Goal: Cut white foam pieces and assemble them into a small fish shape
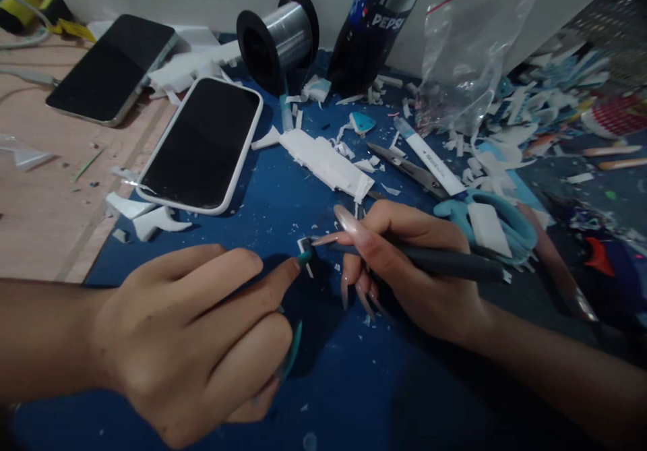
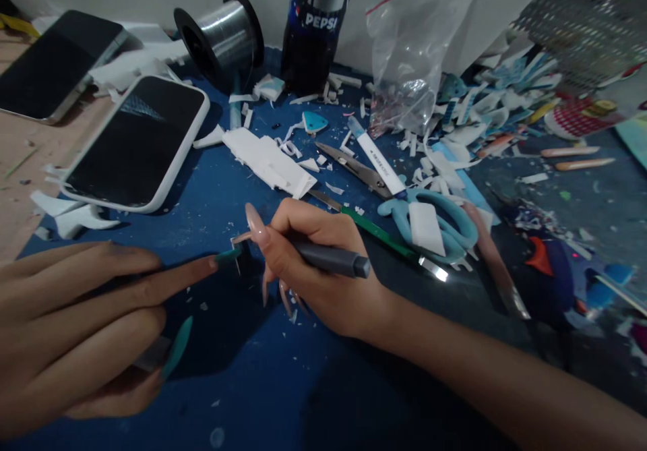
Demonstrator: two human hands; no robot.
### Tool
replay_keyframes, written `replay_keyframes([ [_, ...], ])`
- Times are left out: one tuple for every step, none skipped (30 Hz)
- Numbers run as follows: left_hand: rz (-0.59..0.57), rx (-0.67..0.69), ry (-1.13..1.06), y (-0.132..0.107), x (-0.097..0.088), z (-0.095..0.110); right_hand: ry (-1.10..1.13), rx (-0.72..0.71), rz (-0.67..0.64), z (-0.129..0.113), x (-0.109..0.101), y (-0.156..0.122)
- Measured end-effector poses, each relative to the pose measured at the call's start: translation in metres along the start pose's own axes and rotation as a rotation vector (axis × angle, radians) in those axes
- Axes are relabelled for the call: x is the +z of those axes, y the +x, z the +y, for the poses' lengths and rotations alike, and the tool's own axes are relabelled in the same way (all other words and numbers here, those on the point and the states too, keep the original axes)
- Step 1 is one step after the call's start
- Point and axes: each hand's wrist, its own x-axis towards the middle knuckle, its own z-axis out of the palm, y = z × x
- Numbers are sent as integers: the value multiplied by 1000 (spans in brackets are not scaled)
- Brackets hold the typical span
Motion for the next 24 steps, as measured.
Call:
replay_keyframes([
  [5, -1, 2, 0, -1, 0, -1, -1, 3, 0, 0, 0],
  [8, -2, 0, 0, -1, 0, -2, -1, 5, 0, 0, 0],
  [7, -5, -6, 0, -1, 0, -5, -2, 6, 0, 0, 0],
  [10, -8, -11, 0, -2, 1, -9, -2, 3, -1, 0, 0],
  [14, -16, -13, 0, -2, 1, -14, -3, 1, -1, 0, 1],
  [14, -20, -13, 0, -1, 1, -21, -4, -7, -1, 1, 1],
  [13, -18, -12, 1, -1, 1, -29, -10, -17, -1, 1, 2],
  [11, -16, -9, 1, 0, 1, -40, -15, -22, 0, 2, 2],
  [12, -17, -4, 1, 0, 1, -47, -24, -24, 0, 2, 3],
  [11, -15, 0, 1, 1, 1, -52, -31, -22, 0, 2, 3],
  [13, -19, 3, 1, 1, 1, -54, -36, -19, 0, 2, 3],
  [16, -22, 6, 1, 1, 1, -53, -38, -14, 1, 2, 4],
  [19, -30, 7, 1, 1, 2, -54, -38, -10, 1, 2, 4],
  [24, -40, 6, 1, 1, 2, -57, -40, -11, 1, 2, 4],
  [29, -47, 5, 1, 1, 2, -67, -44, -14, 1, 2, 5],
  [30, -50, 6, 2, 1, 2, -79, -46, -14, 1, 2, 5],
  [29, -51, 8, 2, 1, 2, -92, -49, -11, 1, 2, 5],
  [25, -50, 9, 2, 1, 3, -101, -49, -4, 1, 2, 5],
  [24, -50, 13, 3, 1, 3, -102, -51, 0, 1, 2, 5],
  [24, -47, 15, 3, 1, 3, -100, -53, 1, 1, 2, 4],
  [27, -53, 12, 3, 1, 3, -100, -56, -6, 1, 2, 4],
  [38, -60, 8, 3, 2, 3, -103, -59, -14, 1, 2, 4],
  [49, -62, 6, 3, 2, 4, -109, -64, -23, 1, 2, 4],
  [51, -60, 6, 3, 2, 4, -114, -70, -25, 1, 2, 4],
])
